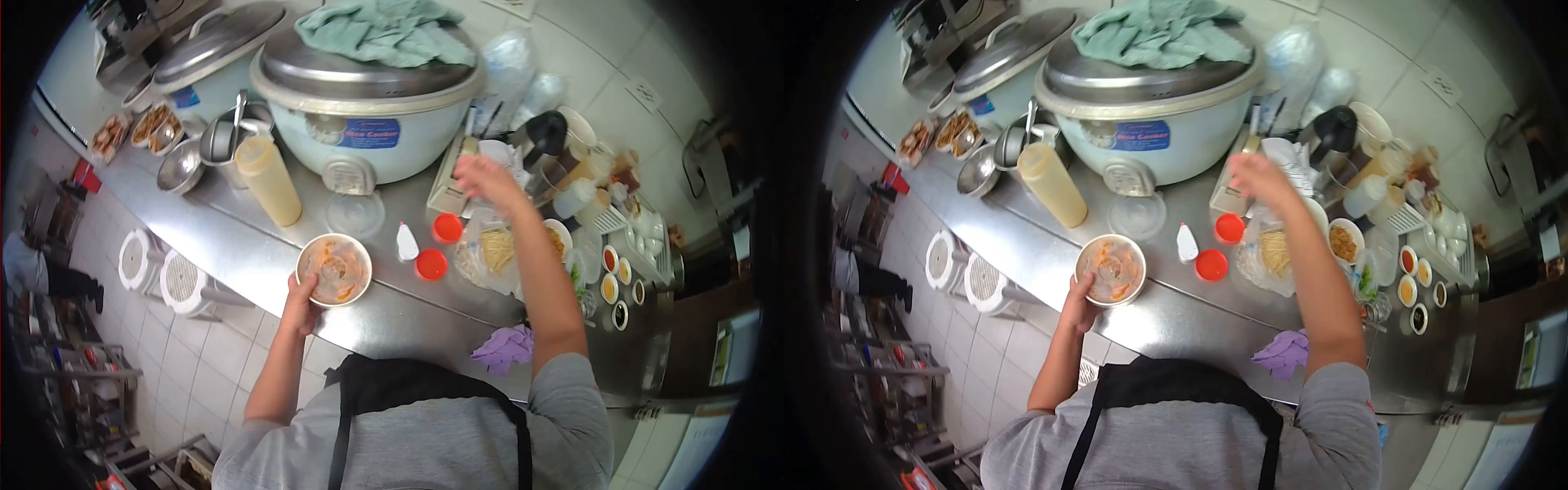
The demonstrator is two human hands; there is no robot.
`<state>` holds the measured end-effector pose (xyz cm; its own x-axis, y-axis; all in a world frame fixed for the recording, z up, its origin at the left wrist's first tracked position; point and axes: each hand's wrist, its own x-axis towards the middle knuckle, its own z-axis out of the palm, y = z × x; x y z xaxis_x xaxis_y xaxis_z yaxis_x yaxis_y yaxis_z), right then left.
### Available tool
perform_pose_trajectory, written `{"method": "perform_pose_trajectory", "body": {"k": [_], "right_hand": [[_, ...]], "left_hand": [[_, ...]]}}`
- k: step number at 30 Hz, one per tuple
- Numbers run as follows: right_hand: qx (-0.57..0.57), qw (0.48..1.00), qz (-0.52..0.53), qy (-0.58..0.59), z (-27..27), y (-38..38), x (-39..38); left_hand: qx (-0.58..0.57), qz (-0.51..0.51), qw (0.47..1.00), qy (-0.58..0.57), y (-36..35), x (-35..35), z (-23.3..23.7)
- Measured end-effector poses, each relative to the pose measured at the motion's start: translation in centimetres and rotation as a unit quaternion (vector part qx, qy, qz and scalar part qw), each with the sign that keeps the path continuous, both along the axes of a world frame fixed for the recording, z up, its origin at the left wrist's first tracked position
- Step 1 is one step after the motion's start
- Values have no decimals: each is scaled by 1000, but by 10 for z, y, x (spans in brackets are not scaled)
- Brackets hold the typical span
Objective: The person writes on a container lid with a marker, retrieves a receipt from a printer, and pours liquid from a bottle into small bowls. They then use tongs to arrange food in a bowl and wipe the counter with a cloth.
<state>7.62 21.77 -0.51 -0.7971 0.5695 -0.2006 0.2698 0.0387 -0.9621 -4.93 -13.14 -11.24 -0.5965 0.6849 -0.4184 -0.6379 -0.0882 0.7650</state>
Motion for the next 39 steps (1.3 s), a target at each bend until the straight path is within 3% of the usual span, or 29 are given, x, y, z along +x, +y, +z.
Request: {"method": "perform_pose_trajectory", "body": {"k": [1,2,3,4,7,10,13,14,15,17,18,21,23,25,28,31,34,36,39], "right_hand": [[41,997,-66,16,4,16,-11],[168,981,-97,-15,-11,50,-23],[316,940,-127,15,-45,96,-37],[428,893,-127,-66,-33,103,-44],[472,844,-184,-176,-37,125,-70],[465,815,-173,-298,-34,132,-93],[475,811,-149,-307,-47,150,-107],[473,815,-146,-300,-51,157,-107],[494,811,-149,-276,-53,167,-105],[526,806,-145,-232,-68,177,-100],[515,817,-169,-198,-62,165,-96],[486,828,-255,-111,-25,126,-70],[566,774,-272,82,-22,120,-40],[293,890,-302,174,12,62,-8],[118,944,-201,235,26,-48,18],[-49,980,-25,192,4,-132,29],[-72,982,-21,176,-7,-182,29],[-107,973,-50,199,-14,-197,30],[-104,984,36,137,-23,-222,28]], "left_hand": [[-10,15,1000,5,1,1,6],[-17,30,999,12,3,0,8],[-17,36,999,16,4,-1,4],[-18,42,999,21,5,0,0],[-25,54,998,19,10,3,9],[-36,67,997,30,10,3,6],[-71,58,994,57,14,5,14],[-94,71,988,96,17,8,13],[-181,51,951,246,16,6,5],[-348,-4,787,510,8,3,-17],[-356,-7,774,523,10,0,-10],[-274,-19,832,482,12,-4,-12],[-269,-6,835,479,11,-4,-17],[-260,36,816,515,9,-3,-16],[-233,124,728,633,7,3,21],[-24,0,742,670,18,18,77],[-39,-252,767,588,23,39,84],[-46,-254,790,556,21,46,81],[-32,-271,789,550,9,48,71]]}}
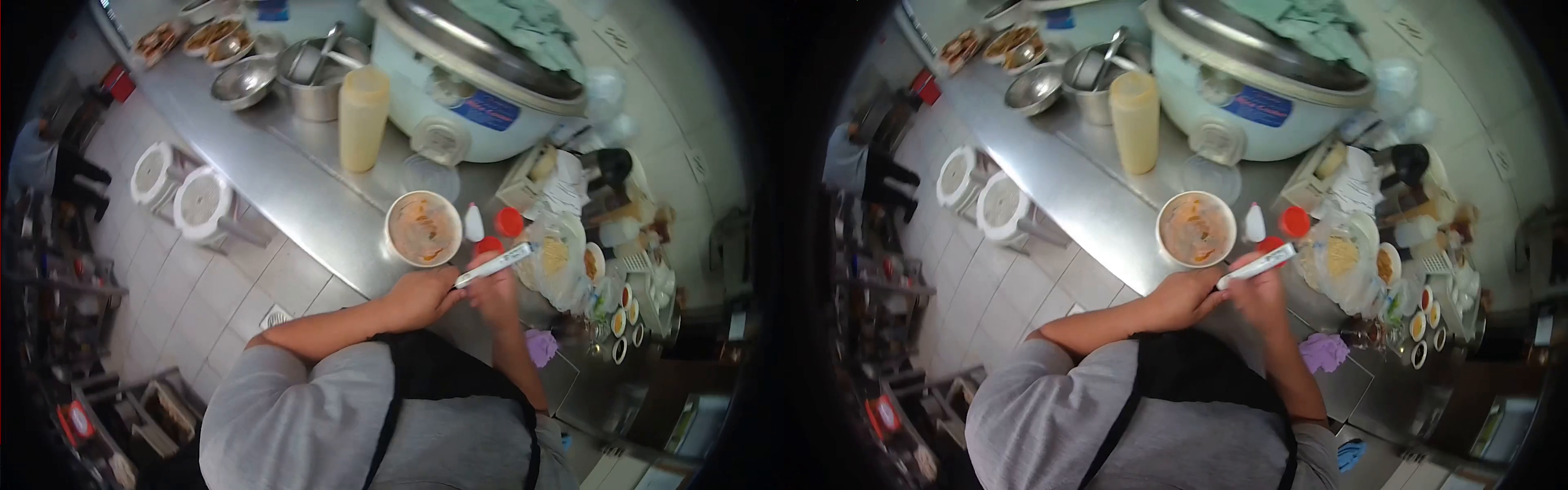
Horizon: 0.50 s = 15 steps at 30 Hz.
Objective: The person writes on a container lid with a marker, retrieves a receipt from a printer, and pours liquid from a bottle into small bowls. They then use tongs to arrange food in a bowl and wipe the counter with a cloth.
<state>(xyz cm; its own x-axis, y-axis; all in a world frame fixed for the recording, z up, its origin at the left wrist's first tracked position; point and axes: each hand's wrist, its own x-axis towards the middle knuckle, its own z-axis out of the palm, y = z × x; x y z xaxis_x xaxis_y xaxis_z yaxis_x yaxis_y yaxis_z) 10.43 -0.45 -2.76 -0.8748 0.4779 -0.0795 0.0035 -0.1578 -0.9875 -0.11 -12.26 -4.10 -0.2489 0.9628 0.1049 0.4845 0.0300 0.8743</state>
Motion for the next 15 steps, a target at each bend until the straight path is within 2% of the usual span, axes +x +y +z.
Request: {"method": "perform_pose_trajectory", "body": {"k": [2,4,5,6,7,10,11,12,13,14,15], "right_hand": [[122,992,-39,22,-21,-18,-10],[98,994,-56,-12,-38,-22,-13],[91,995,-33,21,-41,-24,-15],[109,993,-6,56,-28,-24,-16],[83,996,14,9,-13,-25,-15],[143,987,36,59,3,-24,-23],[107,986,-107,66,3,-11,-24],[68,966,-242,67,9,11,-22],[-85,949,-253,165,36,36,-10],[-112,939,-278,170,39,57,-4],[-80,954,-246,155,45,64,-3]], "left_hand": [[-4,-20,1000,-16,-3,0,-4],[-10,-40,996,-83,-11,-1,-18],[-42,-42,988,-140,-15,-1,-13],[-60,-60,977,-196,-21,-4,-21],[-87,-64,962,-249,-20,-6,-24],[-52,-148,895,-418,-25,-13,8],[-86,-173,872,-449,-29,-17,11],[-90,-169,888,-417,-34,-24,7],[-92,-161,903,-388,-40,-32,-1],[-94,-147,917,-358,-47,-41,-11],[-98,6,959,-267,-48,-50,-18]]}}
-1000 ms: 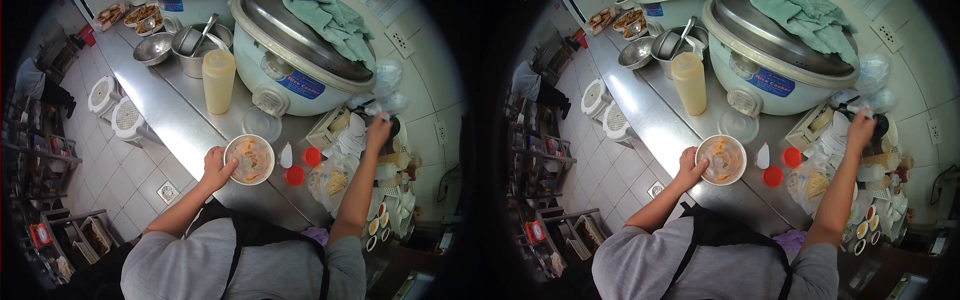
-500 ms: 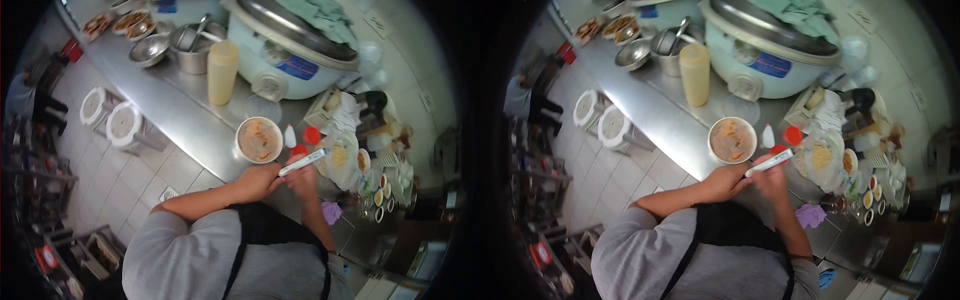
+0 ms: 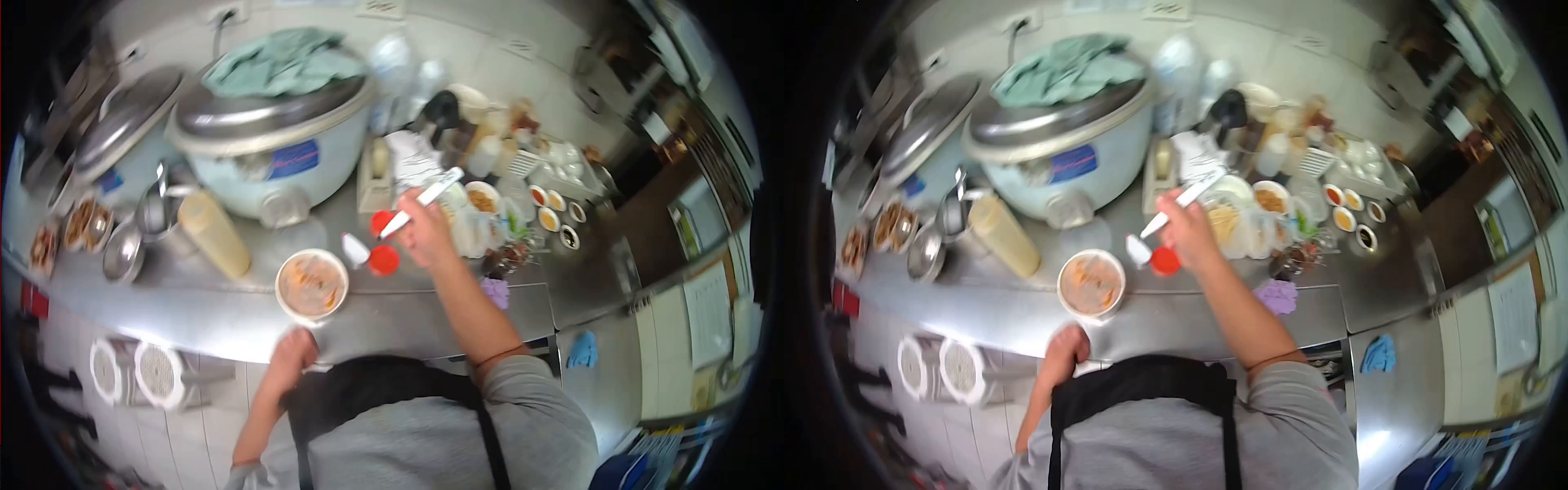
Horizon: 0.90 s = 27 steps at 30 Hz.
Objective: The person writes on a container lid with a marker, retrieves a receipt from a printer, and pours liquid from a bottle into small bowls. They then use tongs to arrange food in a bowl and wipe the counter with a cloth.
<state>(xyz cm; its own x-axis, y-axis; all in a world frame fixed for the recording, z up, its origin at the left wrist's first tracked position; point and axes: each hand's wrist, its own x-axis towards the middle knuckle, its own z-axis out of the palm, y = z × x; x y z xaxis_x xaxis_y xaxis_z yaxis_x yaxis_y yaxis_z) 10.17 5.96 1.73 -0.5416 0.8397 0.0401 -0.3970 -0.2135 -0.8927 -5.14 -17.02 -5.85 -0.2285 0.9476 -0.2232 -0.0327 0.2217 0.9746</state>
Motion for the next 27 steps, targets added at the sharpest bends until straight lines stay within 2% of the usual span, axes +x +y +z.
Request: {"method": "perform_pose_trajectory", "body": {"k": [1,2,3,4,5,7,15,19,22,25,27], "right_hand": [[28,998,41,-25,2,-2,-3],[21,997,35,-59,-1,-12,-12],[15,995,32,-90,-8,-21,-25],[-12,994,52,-96,-20,-29,-35],[-32,992,69,-104,-33,-33,-43],[-52,985,96,-130,-54,-40,-59],[-12,968,115,-224,-70,-62,-87],[45,966,148,-207,-78,-69,-92],[102,949,176,-242,-81,-69,-89],[127,947,198,-219,-86,-67,-85],[95,952,186,-224,-90,-64,-85]], "left_hand": [[29,100,995,2,3,-14,-14],[13,217,975,-50,13,-25,-20],[-6,264,957,-117,21,-34,-19],[2,276,956,-99,26,-40,-27],[33,282,958,-34,33,-45,-48],[-9,278,960,-10,40,-42,-49],[10,270,942,-196,46,-39,-51],[40,286,941,-178,47,-36,-57],[52,292,937,-184,49,-35,-60],[55,292,933,-202,49,-34,-59],[54,287,933,-212,49,-35,-60]]}}
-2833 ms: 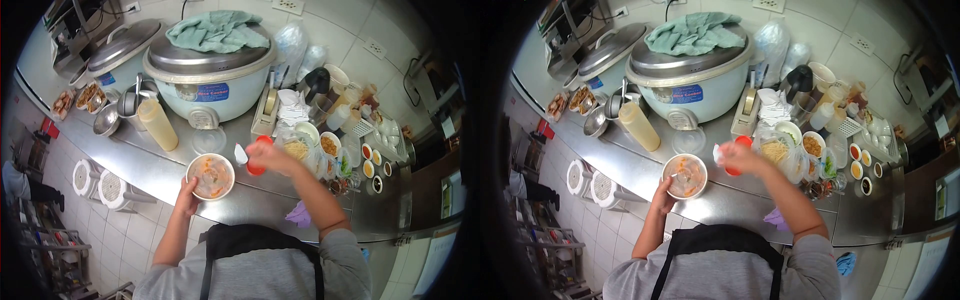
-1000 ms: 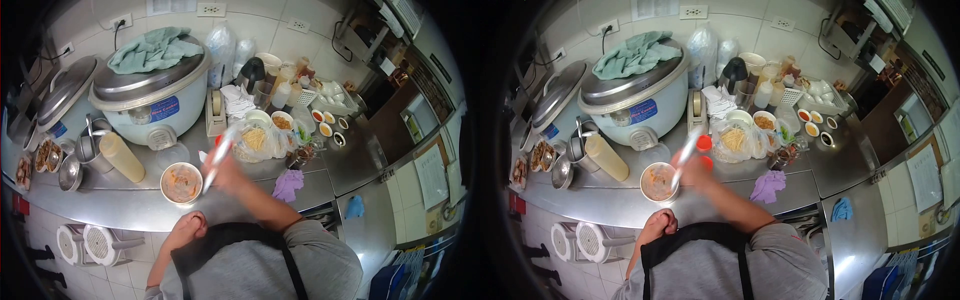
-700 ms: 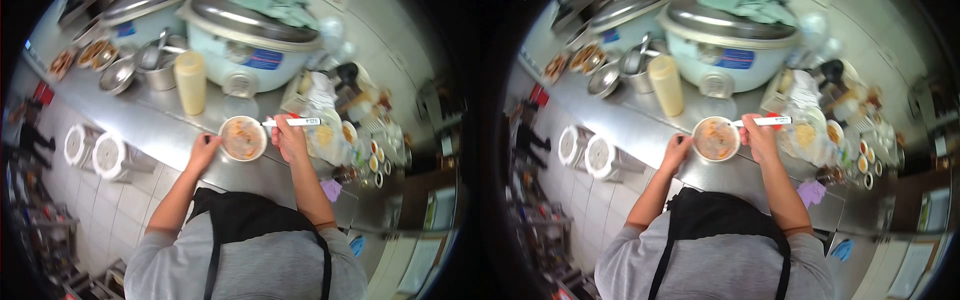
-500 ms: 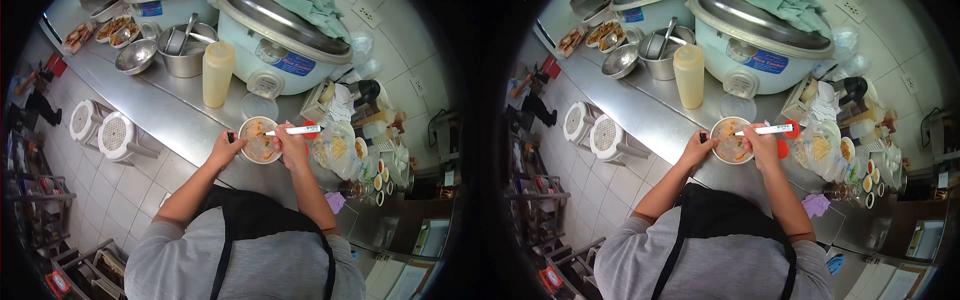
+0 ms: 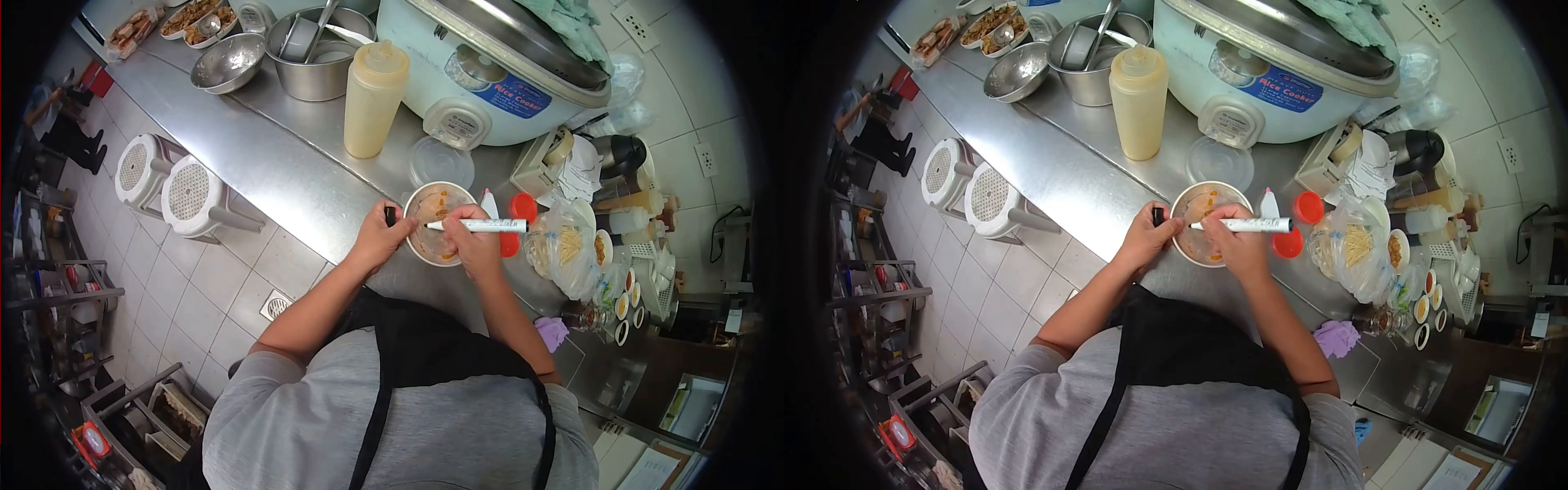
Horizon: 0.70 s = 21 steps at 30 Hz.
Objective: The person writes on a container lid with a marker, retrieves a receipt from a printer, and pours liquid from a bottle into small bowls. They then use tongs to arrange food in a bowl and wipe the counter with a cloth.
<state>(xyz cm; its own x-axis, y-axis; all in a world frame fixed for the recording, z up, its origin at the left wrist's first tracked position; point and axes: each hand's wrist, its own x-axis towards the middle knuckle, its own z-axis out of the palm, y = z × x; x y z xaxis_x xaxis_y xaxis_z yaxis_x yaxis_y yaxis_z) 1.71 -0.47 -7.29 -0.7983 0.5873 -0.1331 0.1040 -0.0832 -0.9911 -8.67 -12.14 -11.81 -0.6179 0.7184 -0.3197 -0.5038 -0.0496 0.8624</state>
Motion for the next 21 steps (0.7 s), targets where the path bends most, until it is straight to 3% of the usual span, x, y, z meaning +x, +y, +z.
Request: {"method": "perform_pose_trajectory", "body": {"k": [8,21], "right_hand": [[54,997,-48,11,5,-9,-3],[139,990,-27,0,-8,-5,-2]], "left_hand": [[9,6,1000,-5,0,1,0],[15,11,1000,-17,-1,3,0]]}}
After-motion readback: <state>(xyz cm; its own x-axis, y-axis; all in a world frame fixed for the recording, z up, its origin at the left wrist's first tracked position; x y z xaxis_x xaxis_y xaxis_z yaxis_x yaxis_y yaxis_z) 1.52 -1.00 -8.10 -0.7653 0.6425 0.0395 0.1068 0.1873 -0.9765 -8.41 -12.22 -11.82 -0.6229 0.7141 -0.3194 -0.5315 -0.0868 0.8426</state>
